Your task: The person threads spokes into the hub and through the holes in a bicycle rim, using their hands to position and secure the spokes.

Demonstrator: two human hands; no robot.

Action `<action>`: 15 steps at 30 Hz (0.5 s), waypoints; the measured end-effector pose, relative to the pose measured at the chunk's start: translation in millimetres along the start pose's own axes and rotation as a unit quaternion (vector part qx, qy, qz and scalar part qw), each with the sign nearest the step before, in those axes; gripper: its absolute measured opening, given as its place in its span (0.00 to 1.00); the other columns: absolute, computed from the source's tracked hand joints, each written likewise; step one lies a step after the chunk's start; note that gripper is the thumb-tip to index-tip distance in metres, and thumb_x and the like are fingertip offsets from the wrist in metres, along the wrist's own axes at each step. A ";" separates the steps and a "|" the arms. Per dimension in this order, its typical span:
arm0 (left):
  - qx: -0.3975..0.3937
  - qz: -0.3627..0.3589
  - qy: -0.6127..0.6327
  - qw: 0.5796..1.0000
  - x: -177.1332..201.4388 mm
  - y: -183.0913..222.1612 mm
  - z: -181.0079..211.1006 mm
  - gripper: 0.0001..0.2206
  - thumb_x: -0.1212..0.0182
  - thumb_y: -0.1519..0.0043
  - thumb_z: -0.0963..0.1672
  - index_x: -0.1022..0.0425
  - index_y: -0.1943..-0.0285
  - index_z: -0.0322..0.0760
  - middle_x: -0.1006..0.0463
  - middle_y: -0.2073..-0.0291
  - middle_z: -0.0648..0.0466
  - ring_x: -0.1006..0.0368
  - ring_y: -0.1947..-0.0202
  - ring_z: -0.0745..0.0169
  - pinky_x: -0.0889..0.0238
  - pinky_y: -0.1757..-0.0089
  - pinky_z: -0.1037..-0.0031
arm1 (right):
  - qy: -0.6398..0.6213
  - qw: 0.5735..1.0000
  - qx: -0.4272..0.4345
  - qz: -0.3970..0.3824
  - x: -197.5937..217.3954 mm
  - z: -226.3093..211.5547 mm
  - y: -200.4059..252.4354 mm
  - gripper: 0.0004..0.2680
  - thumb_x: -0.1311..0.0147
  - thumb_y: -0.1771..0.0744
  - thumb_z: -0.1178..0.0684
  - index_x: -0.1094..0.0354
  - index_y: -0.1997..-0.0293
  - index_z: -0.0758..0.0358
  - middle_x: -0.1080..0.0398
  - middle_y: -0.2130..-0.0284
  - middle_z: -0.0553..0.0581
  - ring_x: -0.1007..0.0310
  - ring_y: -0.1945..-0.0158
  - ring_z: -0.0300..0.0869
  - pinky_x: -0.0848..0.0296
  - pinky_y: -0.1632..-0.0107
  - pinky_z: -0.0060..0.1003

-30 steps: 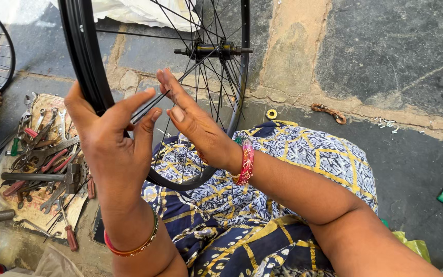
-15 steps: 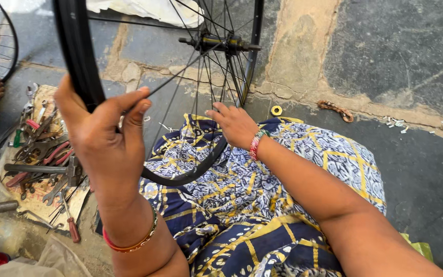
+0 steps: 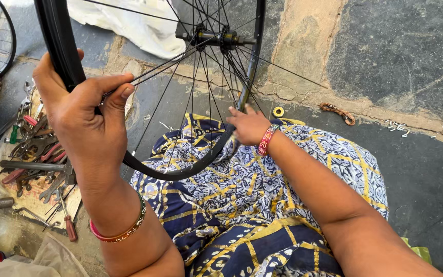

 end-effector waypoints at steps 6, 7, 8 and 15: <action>-0.014 0.006 -0.013 1.000 -0.9 2.6 14.6 0.07 0.25 0.32 0.44 0.15 0.51 0.35 0.36 0.37 0.44 0.33 0.36 0.52 0.38 0.41 0.69 | -0.125 0.991 -0.045 0.010 -37.2 17.5 -8.2 0.15 0.49 0.33 0.47 0.32 0.41 0.58 0.29 0.45 0.59 0.29 0.41 0.57 0.30 0.42 0.52; -0.022 0.007 -0.019 1.000 -1.4 1.7 18.2 0.07 0.25 0.32 0.43 0.15 0.52 0.34 0.36 0.37 0.44 0.33 0.36 0.52 0.38 0.40 0.68 | -0.124 0.991 -0.046 0.011 -49.0 25.1 -14.8 0.15 0.49 0.33 0.47 0.32 0.41 0.58 0.29 0.45 0.59 0.29 0.41 0.57 0.30 0.42 0.52; -0.010 0.007 -0.006 1.000 -2.2 1.6 18.2 0.08 0.25 0.32 0.44 0.15 0.51 0.35 0.36 0.38 0.44 0.33 0.37 0.53 0.39 0.43 0.70 | -0.064 0.992 -0.004 0.113 -40.0 26.6 -18.0 0.14 0.46 0.35 0.46 0.31 0.47 0.60 0.29 0.48 0.63 0.28 0.45 0.60 0.29 0.45 0.52; 0.007 0.004 0.015 1.000 -6.2 -2.6 34.3 0.09 0.24 0.35 0.45 0.15 0.51 0.38 0.36 0.38 0.42 0.31 0.46 0.52 0.39 0.50 0.71 | 0.008 0.993 -0.080 0.084 1.3 5.9 -16.6 0.06 0.49 0.33 0.54 0.28 0.57 0.59 0.29 0.59 0.57 0.28 0.50 0.53 0.30 0.49 0.50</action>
Point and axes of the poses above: each hand's wrist, its own y-axis away from the middle knuckle, its own x-axis out of the back of the hand, z = x × y, the point moved 9 cm from there along -y, towards the middle knuckle
